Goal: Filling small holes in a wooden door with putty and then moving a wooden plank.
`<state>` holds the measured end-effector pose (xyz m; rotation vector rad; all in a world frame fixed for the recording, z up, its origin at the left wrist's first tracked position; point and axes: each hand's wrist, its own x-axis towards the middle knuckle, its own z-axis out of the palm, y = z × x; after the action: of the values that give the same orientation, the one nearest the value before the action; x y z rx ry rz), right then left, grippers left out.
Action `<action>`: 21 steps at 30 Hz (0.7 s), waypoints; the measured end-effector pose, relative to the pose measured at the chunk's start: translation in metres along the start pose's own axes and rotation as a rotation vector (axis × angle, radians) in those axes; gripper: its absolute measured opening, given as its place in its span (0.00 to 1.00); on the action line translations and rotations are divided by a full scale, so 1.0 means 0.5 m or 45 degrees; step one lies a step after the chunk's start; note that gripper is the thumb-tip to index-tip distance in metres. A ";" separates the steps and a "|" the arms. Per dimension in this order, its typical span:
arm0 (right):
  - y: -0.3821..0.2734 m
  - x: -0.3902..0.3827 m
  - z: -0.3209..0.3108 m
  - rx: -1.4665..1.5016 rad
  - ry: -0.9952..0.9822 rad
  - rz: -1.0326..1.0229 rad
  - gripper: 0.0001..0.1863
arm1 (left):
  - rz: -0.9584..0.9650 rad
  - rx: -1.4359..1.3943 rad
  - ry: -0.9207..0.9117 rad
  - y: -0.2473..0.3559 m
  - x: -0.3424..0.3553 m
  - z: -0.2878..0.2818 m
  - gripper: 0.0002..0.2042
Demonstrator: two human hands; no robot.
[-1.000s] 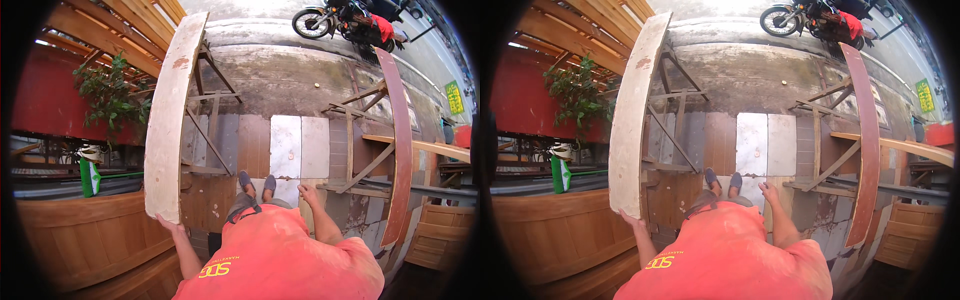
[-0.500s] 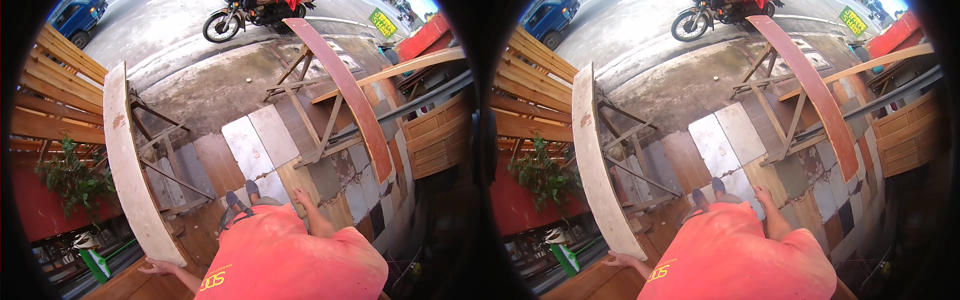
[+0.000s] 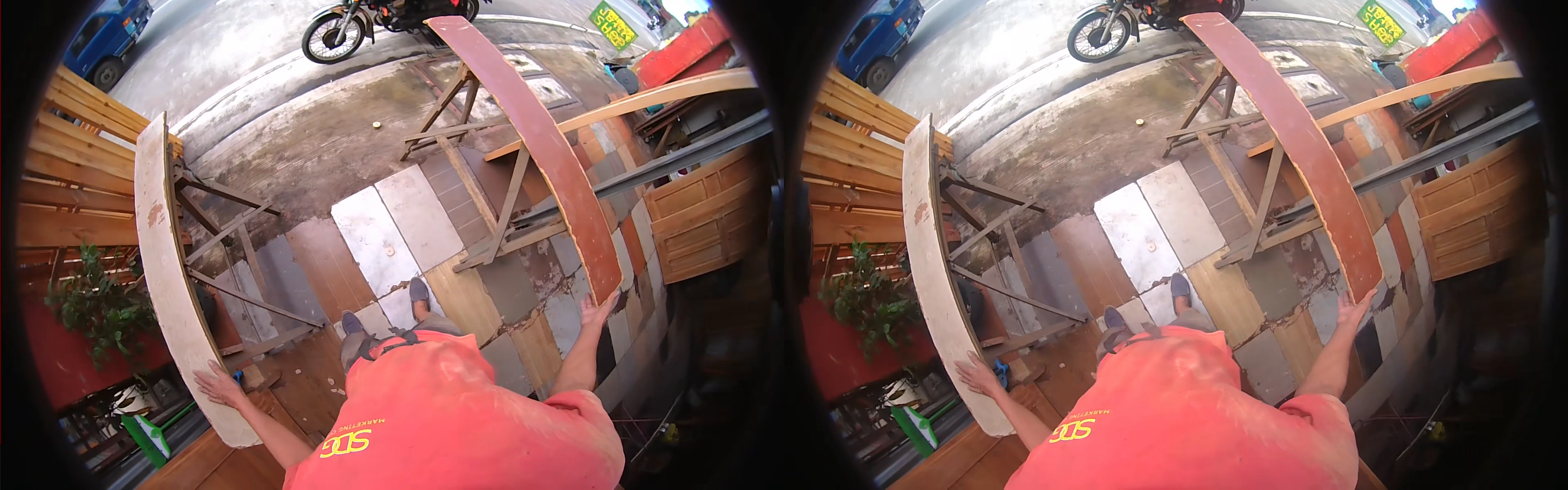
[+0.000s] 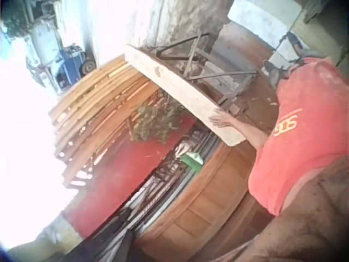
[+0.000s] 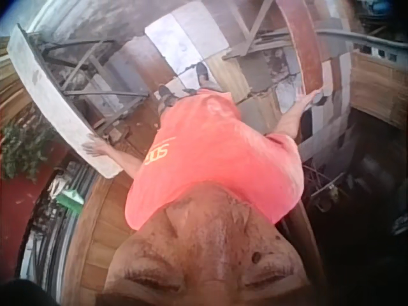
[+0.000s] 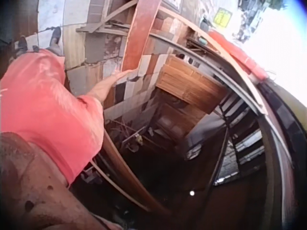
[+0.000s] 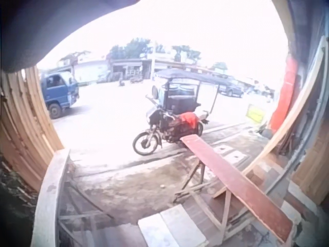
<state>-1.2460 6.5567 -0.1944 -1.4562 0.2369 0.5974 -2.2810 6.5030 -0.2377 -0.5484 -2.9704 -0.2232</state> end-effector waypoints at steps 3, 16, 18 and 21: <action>-0.027 0.063 -0.002 0.053 -0.036 0.080 0.52 | -0.073 0.029 -0.091 0.028 0.004 -0.002 0.45; -0.012 0.161 0.096 0.097 -0.264 -0.131 0.34 | -0.190 0.130 -0.097 0.068 -0.005 -0.009 0.46; -0.020 0.165 0.121 0.064 -0.272 -0.104 0.33 | -0.231 0.107 -0.131 0.064 -0.013 -0.006 0.46; -0.021 0.178 0.147 0.019 -0.318 -0.050 0.33 | -0.222 0.102 -0.134 0.063 -0.011 -0.009 0.46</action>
<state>-1.1813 6.6491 -0.2209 -1.3540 0.0169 0.7366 -2.2639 6.5293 -0.2299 -0.3005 -3.1148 -0.0928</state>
